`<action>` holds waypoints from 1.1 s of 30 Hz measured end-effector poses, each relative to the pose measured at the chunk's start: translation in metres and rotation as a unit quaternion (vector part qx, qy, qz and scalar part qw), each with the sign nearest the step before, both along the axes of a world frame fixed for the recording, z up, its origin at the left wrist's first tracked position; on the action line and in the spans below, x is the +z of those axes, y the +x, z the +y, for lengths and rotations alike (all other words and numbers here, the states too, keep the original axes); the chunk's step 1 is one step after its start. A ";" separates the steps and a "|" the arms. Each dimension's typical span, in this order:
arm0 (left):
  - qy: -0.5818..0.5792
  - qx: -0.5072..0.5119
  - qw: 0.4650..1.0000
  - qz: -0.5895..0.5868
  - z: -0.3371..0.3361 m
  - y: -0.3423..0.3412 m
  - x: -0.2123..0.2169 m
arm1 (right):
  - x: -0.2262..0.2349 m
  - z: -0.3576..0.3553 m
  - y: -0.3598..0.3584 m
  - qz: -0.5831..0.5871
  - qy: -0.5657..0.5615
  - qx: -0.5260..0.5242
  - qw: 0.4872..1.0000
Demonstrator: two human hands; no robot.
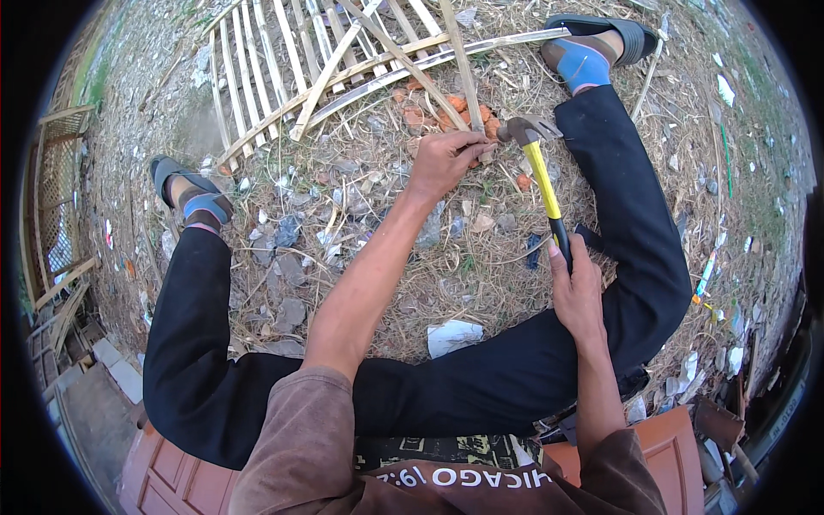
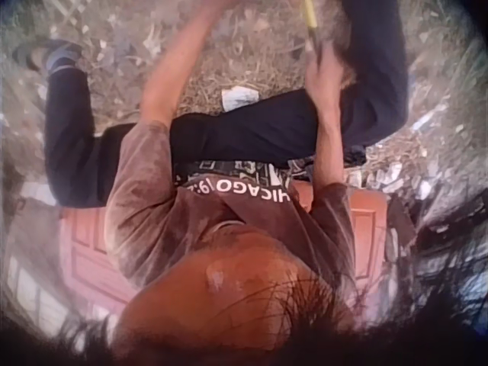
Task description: The person assembles a bamboo structure by hand, using a hammer to drive small nails into the wooden slats and picking up fallen pieces from the ground.
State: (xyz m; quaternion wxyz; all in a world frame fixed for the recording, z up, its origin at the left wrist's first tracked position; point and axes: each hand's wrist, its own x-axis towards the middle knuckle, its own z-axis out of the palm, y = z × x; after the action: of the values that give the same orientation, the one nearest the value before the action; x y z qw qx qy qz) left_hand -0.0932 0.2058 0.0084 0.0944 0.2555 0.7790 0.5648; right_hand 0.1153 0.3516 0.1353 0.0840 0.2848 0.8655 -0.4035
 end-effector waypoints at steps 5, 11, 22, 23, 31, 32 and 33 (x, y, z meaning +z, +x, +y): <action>0.010 -0.002 1.000 0.002 0.000 0.002 -0.004 | 0.001 -0.010 0.001 0.017 -0.008 0.009 1.000; 0.006 0.006 0.998 0.060 0.003 0.003 -0.012 | -0.003 -0.011 -0.002 0.012 0.022 0.017 1.000; -0.011 0.011 0.989 0.147 0.007 0.005 -0.019 | -0.005 -0.016 -0.001 0.043 0.008 -0.006 0.999; 0.018 0.021 0.990 0.140 0.007 0.007 -0.021 | -0.005 -0.017 -0.001 0.044 0.004 -0.010 0.999; 0.058 0.035 0.995 0.067 0.009 0.010 -0.022 | -0.013 -0.016 0.002 0.027 0.040 0.029 0.998; 0.051 0.040 0.994 0.091 0.007 0.011 -0.022 | -0.012 -0.020 0.002 0.034 0.034 0.016 0.999; 0.045 0.046 0.991 0.114 0.006 0.013 -0.023 | -0.007 -0.020 0.000 0.033 0.032 0.017 0.999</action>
State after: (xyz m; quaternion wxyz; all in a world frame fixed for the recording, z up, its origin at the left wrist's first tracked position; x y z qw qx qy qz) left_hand -0.0804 0.2113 -0.0149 -0.0322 0.2863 0.7696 0.5699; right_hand 0.1152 0.3312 0.1279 0.0531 0.2591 0.8851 -0.3830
